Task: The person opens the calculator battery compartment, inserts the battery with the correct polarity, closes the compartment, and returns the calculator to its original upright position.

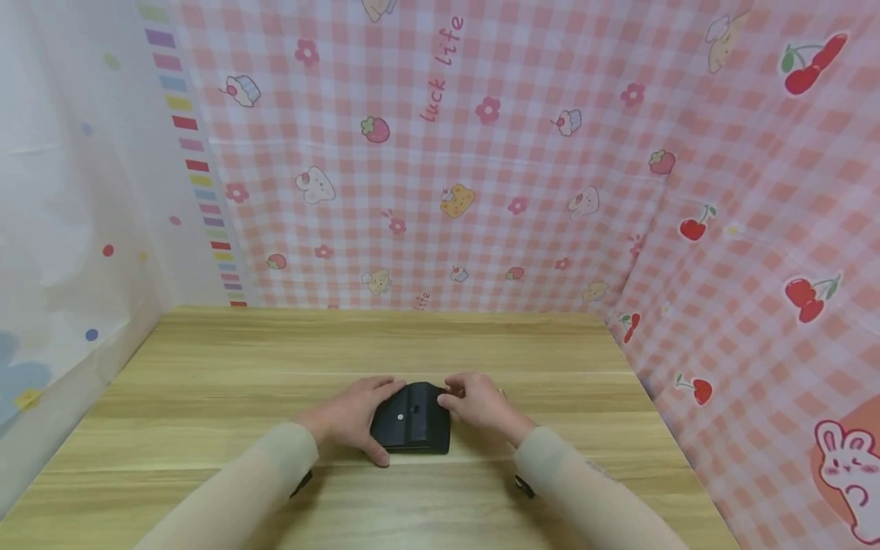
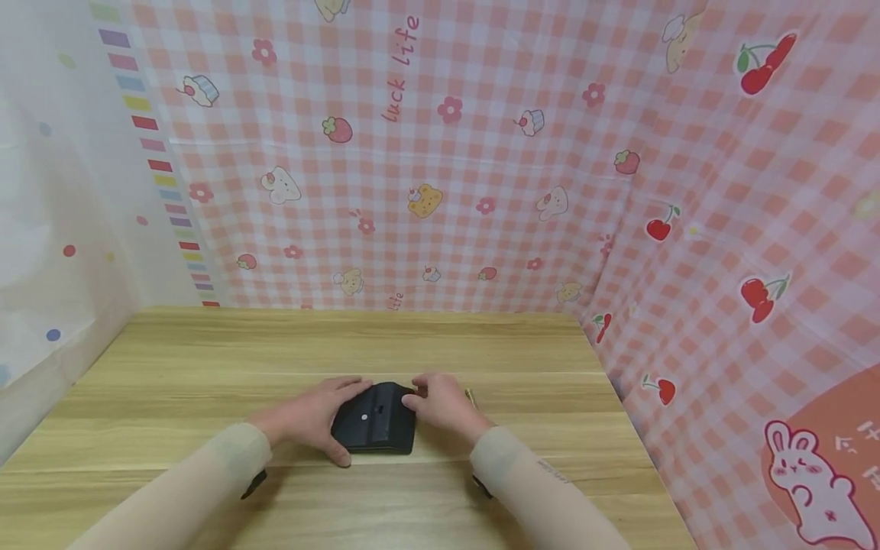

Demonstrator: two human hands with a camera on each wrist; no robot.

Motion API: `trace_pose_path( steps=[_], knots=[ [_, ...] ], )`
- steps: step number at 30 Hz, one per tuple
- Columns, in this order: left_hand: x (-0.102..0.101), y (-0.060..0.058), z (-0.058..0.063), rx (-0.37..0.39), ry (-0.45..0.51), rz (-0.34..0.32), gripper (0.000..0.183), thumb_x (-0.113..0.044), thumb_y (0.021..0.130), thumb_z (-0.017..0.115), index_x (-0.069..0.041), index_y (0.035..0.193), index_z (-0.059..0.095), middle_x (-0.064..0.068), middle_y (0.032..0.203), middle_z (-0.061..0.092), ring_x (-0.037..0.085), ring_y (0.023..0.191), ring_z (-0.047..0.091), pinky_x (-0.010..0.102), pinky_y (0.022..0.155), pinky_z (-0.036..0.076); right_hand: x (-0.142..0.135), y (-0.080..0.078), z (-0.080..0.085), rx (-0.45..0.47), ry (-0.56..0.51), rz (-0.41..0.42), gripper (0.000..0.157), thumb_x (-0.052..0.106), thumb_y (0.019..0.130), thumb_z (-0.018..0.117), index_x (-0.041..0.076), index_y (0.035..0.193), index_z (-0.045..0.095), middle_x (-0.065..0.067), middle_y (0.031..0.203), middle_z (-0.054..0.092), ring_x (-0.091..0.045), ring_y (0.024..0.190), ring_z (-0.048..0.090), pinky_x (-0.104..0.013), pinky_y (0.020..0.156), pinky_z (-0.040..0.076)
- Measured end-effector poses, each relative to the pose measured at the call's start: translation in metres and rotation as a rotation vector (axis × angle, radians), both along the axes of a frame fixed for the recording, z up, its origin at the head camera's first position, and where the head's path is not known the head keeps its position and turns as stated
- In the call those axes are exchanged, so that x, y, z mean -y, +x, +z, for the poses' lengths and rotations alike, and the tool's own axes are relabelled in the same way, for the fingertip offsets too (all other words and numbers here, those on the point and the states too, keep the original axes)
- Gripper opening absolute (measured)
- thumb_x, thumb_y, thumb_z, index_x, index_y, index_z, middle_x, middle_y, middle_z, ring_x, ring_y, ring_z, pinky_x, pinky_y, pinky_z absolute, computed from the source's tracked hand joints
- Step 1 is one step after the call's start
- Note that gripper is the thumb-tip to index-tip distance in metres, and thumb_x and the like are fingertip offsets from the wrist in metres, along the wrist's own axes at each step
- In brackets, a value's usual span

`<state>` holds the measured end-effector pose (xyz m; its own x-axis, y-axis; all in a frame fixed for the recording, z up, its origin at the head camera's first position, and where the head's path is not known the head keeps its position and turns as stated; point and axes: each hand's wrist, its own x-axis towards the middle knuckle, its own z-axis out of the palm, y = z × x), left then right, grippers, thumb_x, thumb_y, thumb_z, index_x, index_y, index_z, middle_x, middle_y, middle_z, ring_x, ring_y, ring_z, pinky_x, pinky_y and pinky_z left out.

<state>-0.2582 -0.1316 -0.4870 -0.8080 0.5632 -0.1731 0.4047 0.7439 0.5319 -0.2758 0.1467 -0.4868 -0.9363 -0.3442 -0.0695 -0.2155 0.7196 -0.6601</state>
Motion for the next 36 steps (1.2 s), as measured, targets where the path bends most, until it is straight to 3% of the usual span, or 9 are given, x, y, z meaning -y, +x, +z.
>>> trace_pose_path(
  steps=[4, 7, 14, 20, 29, 36],
  knots=[
    [0.011, 0.003, -0.004, -0.027, 0.023, 0.002, 0.121, -0.046, 0.067, 0.102, -0.019, 0.167, 0.04, 0.023, 0.174, 0.029, 0.052, 0.159, 0.026, 0.073, 0.124, 0.029, -0.012, 0.001, 0.011, 0.039, -0.026, 0.062, 0.06, 0.031, 0.102, 0.076, 0.003, 0.152, 0.057, -0.021, 0.145, 0.067, -0.037, 0.126, 0.069, -0.052, 0.105, 0.058],
    [0.018, 0.003, -0.007, -0.044, 0.02, 0.006, 0.114, -0.045, 0.068, 0.102, -0.023, 0.164, 0.045, 0.023, 0.173, 0.03, 0.052, 0.158, 0.028, 0.077, 0.124, 0.023, -0.02, 0.003, 0.022, 0.003, 0.016, 0.155, 0.07, 0.036, 0.099, 0.078, 0.012, 0.159, 0.051, -0.018, 0.157, 0.057, -0.04, 0.134, 0.063, -0.057, 0.11, 0.054],
    [0.025, 0.001, -0.009, -0.023, 0.021, 0.019, 0.107, -0.041, 0.071, 0.101, -0.027, 0.162, 0.047, 0.019, 0.174, 0.031, 0.049, 0.159, 0.029, 0.081, 0.124, 0.012, -0.021, 0.005, 0.046, -0.188, 0.288, 0.396, 0.086, 0.047, 0.092, 0.084, 0.027, 0.164, 0.043, -0.015, 0.17, 0.041, -0.041, 0.155, 0.042, -0.061, 0.122, 0.042],
    [0.026, 0.001, -0.006, -0.005, 0.011, 0.005, 0.106, -0.04, 0.072, 0.101, -0.028, 0.163, 0.047, 0.019, 0.174, 0.031, 0.049, 0.16, 0.029, 0.082, 0.124, 0.013, -0.005, 0.01, 0.062, -0.302, 0.526, 0.557, 0.091, 0.056, 0.088, 0.085, 0.036, 0.165, 0.04, -0.013, 0.172, 0.04, -0.038, 0.155, 0.044, -0.057, 0.122, 0.044],
    [0.024, 0.002, -0.001, 0.007, 0.007, -0.001, 0.106, -0.042, 0.073, 0.1, -0.029, 0.163, 0.046, 0.019, 0.172, 0.034, 0.05, 0.159, 0.029, 0.086, 0.119, 0.017, 0.02, 0.008, 0.06, -0.344, 0.733, 0.682, 0.089, 0.065, 0.087, 0.081, 0.043, 0.163, 0.041, -0.011, 0.171, 0.041, -0.032, 0.154, 0.046, -0.05, 0.126, 0.04],
    [0.022, 0.001, -0.002, 0.0, -0.019, -0.003, 0.104, -0.044, 0.074, 0.099, -0.032, 0.163, 0.045, 0.018, 0.172, 0.034, 0.049, 0.159, 0.029, 0.085, 0.118, 0.019, 0.029, 0.002, 0.053, -0.357, 0.832, 0.717, 0.088, 0.07, 0.088, 0.076, 0.044, 0.163, 0.04, -0.012, 0.171, 0.041, -0.032, 0.153, 0.047, -0.049, 0.126, 0.041]
  ],
)
